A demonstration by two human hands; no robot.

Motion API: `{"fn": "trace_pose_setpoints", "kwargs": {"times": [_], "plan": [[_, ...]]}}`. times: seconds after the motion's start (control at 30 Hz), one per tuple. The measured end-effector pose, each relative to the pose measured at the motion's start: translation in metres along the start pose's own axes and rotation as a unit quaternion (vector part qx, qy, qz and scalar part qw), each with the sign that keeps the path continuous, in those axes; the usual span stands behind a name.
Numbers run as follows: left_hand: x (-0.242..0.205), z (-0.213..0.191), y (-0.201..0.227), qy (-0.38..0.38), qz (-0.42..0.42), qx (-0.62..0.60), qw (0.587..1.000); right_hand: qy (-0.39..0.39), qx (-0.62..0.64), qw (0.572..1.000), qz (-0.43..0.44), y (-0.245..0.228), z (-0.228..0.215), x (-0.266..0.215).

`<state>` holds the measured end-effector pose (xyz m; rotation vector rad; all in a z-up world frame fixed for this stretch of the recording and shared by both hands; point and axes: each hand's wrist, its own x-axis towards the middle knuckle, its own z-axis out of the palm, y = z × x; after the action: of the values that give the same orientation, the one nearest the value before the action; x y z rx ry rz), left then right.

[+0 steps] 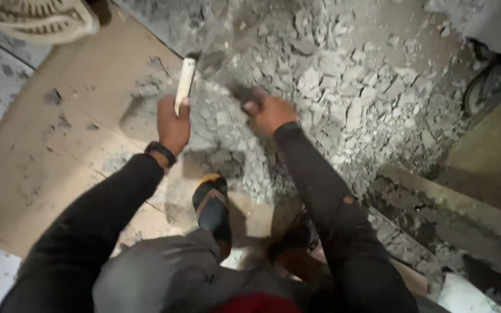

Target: Breaking up concrete on the floor using a hammer and a chisel

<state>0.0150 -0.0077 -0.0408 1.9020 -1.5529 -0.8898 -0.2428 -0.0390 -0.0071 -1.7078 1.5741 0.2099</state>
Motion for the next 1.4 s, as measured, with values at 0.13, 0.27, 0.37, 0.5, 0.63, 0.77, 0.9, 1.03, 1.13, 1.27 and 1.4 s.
{"fn": "trace_pose_setpoints", "kwargs": {"times": [0.13,0.27,0.37,0.5,0.63,0.77,0.9,1.03,1.13,1.27,1.4], "plan": [[0.002,-0.014,0.012,-0.025,0.004,-0.031,0.999,0.111,-0.007,0.989,0.099,0.044,-0.004,0.002],[-0.004,-0.027,0.013,-0.079,-0.104,0.001,0.991,0.139,0.061,0.984,0.093,0.027,-0.017,-0.020],[-0.002,-0.029,0.023,-0.108,-0.115,0.007,0.988,0.056,0.064,0.996,0.008,0.008,-0.015,-0.020],[0.027,-0.016,0.023,-0.180,-0.063,0.050,0.980,0.076,0.208,0.975,0.014,-0.001,0.021,-0.006],[0.047,-0.028,0.050,-0.239,-0.012,0.095,0.966,0.088,0.634,0.748,0.176,-0.016,0.042,-0.012],[0.075,-0.031,0.061,-0.348,0.024,0.313,0.883,0.123,0.706,0.662,0.218,0.001,0.077,-0.029],[0.082,-0.034,0.030,-0.334,0.211,0.488,0.778,0.117,0.651,0.709,0.246,0.015,0.099,-0.041],[0.071,-0.038,0.039,-0.334,0.183,0.383,0.842,0.049,0.722,0.649,0.236,0.005,0.076,-0.051],[0.057,-0.038,0.081,-0.321,0.097,0.229,0.914,0.049,0.737,0.629,0.241,-0.001,0.072,-0.052],[0.059,-0.029,0.071,-0.298,0.010,0.142,0.944,0.061,0.734,0.635,0.233,0.014,0.095,-0.038],[0.060,-0.035,0.075,-0.296,-0.022,0.150,0.943,0.071,0.719,0.645,0.248,-0.005,0.085,-0.044]]}}
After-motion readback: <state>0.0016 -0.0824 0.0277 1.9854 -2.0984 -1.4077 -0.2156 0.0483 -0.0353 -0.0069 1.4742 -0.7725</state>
